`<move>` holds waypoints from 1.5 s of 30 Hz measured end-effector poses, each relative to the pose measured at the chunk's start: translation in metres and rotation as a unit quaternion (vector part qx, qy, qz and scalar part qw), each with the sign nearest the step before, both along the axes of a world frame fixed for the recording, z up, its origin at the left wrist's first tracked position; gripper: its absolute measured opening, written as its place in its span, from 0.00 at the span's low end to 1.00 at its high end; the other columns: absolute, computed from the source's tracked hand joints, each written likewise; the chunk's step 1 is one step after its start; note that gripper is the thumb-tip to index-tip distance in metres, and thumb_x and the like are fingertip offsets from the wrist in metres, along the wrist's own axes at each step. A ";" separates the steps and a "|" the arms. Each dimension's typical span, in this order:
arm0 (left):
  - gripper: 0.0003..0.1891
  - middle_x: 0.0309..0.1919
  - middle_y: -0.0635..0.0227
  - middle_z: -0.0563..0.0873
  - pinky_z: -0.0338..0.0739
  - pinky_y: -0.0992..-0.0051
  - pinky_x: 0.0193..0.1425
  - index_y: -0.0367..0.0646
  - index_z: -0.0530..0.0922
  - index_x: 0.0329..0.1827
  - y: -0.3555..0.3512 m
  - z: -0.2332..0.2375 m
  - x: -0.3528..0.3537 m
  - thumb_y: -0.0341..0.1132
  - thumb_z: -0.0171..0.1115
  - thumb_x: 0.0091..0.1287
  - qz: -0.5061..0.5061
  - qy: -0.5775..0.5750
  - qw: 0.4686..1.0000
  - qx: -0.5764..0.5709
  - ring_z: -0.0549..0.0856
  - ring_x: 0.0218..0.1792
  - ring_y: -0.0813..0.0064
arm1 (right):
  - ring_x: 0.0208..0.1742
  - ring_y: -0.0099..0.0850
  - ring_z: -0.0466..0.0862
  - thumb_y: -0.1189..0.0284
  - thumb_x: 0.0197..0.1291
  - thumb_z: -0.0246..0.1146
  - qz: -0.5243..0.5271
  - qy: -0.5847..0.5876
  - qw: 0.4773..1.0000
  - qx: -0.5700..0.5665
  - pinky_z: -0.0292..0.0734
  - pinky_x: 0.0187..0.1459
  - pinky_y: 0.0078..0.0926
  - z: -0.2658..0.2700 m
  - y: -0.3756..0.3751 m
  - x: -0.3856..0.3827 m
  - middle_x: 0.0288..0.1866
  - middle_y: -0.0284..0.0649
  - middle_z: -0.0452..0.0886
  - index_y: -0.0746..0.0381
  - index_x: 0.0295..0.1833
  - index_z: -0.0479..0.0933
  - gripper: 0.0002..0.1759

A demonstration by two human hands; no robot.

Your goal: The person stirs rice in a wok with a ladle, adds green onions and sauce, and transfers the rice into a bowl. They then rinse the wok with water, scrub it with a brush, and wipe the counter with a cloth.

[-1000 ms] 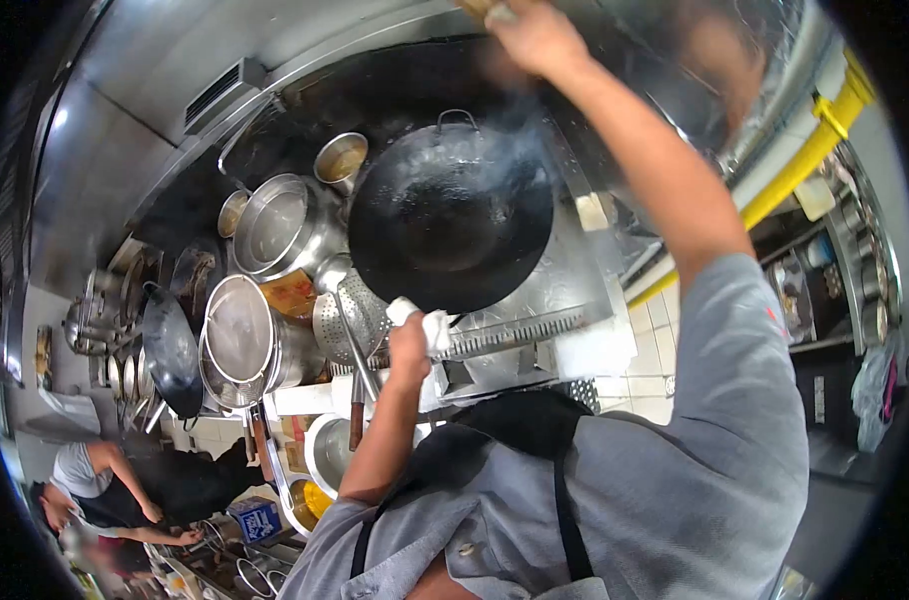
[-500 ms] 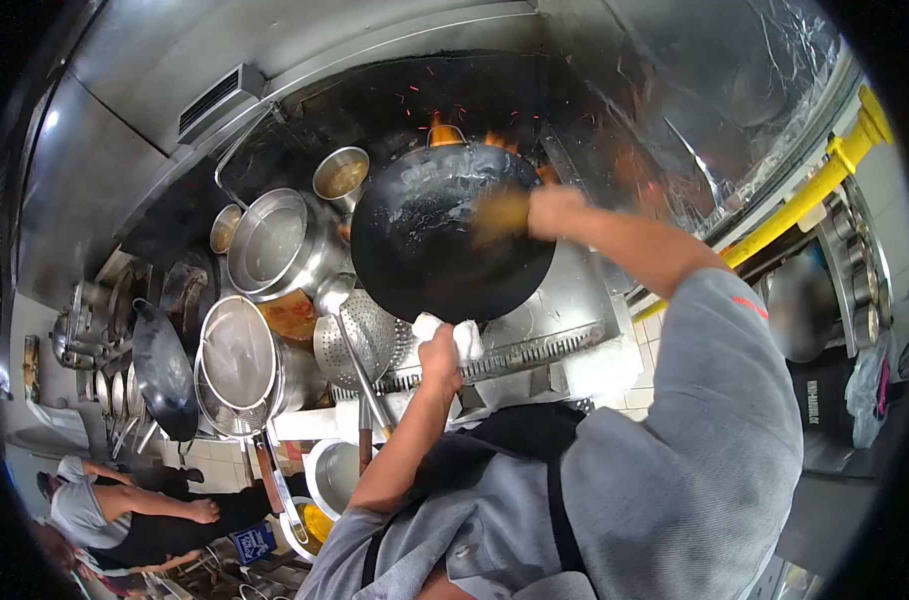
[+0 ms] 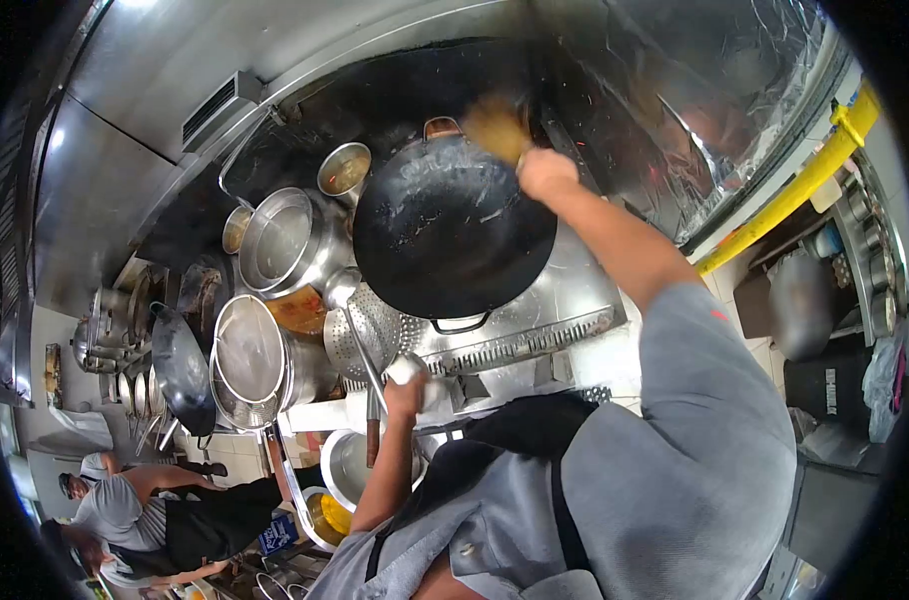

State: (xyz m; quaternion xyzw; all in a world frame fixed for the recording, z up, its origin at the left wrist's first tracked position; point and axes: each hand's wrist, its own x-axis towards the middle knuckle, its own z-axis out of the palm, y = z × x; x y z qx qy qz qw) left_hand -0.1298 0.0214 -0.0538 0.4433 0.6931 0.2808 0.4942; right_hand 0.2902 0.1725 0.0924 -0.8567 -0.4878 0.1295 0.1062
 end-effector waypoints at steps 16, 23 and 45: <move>0.44 0.60 0.47 0.70 0.67 0.62 0.65 0.33 0.61 0.65 -0.081 0.048 0.031 0.47 0.74 0.49 -0.033 0.395 0.908 0.138 0.71 0.62 0.51 | 0.65 0.53 0.65 0.79 0.48 0.62 0.136 0.019 0.986 0.095 0.55 0.68 0.45 -0.110 -0.309 -0.015 0.62 0.63 0.63 0.68 0.72 0.51 0.44; 0.32 0.63 0.48 0.67 0.63 0.60 0.69 0.36 0.68 0.60 -0.208 0.046 0.036 0.37 0.68 0.52 0.009 0.366 0.912 0.186 0.67 0.65 0.50 | 0.57 0.46 0.77 0.66 0.59 0.60 0.467 0.401 0.671 -0.412 0.69 0.59 0.46 -0.337 -0.303 -0.057 0.53 0.53 0.78 0.68 0.53 0.77 0.20; 0.24 0.41 0.46 0.83 0.75 0.61 0.53 0.34 0.78 0.45 -0.572 -0.033 0.013 0.46 0.64 0.52 0.293 0.145 0.940 -0.101 0.81 0.47 0.50 | 0.50 0.46 0.81 0.59 0.53 0.58 0.629 -0.025 0.681 -0.375 0.74 0.53 0.39 -0.345 -0.339 -0.095 0.47 0.54 0.81 0.66 0.43 0.81 0.21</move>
